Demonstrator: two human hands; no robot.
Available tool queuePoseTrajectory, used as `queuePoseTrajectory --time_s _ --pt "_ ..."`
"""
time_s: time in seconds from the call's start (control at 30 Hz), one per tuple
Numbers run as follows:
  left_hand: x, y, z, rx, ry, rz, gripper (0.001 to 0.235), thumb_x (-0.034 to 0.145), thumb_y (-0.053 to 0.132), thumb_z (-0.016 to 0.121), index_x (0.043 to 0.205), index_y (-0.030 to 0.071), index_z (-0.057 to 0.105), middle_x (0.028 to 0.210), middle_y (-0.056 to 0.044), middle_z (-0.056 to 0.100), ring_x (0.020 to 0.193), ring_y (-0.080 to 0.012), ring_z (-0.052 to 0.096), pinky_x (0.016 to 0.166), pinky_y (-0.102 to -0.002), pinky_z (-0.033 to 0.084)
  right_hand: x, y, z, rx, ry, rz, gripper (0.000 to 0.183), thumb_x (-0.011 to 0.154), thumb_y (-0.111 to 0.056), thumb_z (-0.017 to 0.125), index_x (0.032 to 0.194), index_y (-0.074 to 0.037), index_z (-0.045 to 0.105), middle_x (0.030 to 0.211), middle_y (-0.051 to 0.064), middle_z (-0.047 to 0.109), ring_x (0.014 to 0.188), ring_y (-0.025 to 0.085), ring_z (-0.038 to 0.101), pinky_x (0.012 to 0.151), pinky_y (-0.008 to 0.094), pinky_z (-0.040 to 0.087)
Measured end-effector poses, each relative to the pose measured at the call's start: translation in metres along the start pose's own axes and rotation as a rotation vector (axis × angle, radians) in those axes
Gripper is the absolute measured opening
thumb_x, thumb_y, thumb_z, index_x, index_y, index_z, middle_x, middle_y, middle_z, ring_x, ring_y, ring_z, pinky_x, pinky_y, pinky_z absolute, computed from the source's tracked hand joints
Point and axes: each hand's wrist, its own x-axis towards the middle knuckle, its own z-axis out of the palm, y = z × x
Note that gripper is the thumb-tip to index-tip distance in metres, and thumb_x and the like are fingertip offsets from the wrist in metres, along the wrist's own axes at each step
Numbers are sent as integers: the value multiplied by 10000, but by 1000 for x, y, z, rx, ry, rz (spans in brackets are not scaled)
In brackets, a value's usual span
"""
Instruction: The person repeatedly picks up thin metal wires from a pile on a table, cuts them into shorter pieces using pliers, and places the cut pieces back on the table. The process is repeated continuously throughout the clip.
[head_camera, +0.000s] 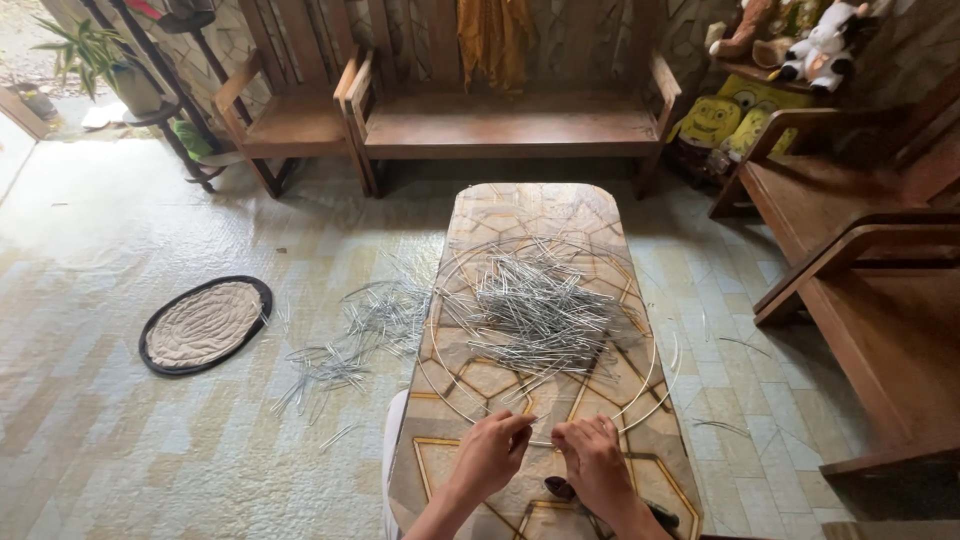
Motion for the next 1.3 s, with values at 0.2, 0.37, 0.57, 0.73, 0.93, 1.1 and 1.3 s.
queuePoseTrajectory --time_s 0.2,0.37,0.57,0.73,0.93,1.1,1.3 --pt "0 -11 11 37 140 151 267 978 153 614 1209 113 742 792 -71 641 659 -289 613 567 -451 466 15 -8 -8 -6 -58 14 114 981 -208 553 910 -209 642 829 -51 725 804 226 675 1027 498 367" --pt "-2 -33 24 175 214 228 289 969 112 624 1253 119 675 1035 -126 656 785 -302 621 639 -455 509 23 -12 -10 -12 -106 38 76 969 -199 601 902 -201 637 792 -43 722 773 231 674 998 450 378" --pt "-4 -42 25 222 191 217 329 950 93 640 1278 106 662 1116 -149 626 851 -295 590 686 -448 527 26 -18 -12 -19 -143 51 59 975 -186 619 938 -162 658 852 -3 755 811 254 699 1019 509 386" --pt "-6 -36 18 199 188 200 290 976 116 611 1261 112 662 1091 -129 638 841 -303 573 698 -459 497 27 -23 -12 -19 -176 82 36 945 -148 681 971 -126 693 871 20 777 801 248 717 1034 529 414" --pt "-6 -28 15 206 209 224 286 960 124 638 1245 125 664 1075 -114 639 822 -311 578 724 -466 496 25 -23 -15 -13 -209 72 67 980 -179 634 994 -132 680 887 11 767 806 246 722 1051 539 394" --pt "-1 -29 20 205 199 182 409 890 80 639 1299 89 641 1037 -125 578 822 -298 566 724 -474 512 18 -18 -11 -30 -117 -29 28 980 -135 617 984 -147 642 886 -5 741 821 264 682 1003 527 391" --pt "30 -26 23 227 128 208 393 924 -14 597 1312 29 640 1103 -186 631 923 -343 623 727 -461 566 2 -22 -11 -47 -15 -131 158 912 4 640 964 -145 649 848 -8 705 772 228 659 978 497 413"
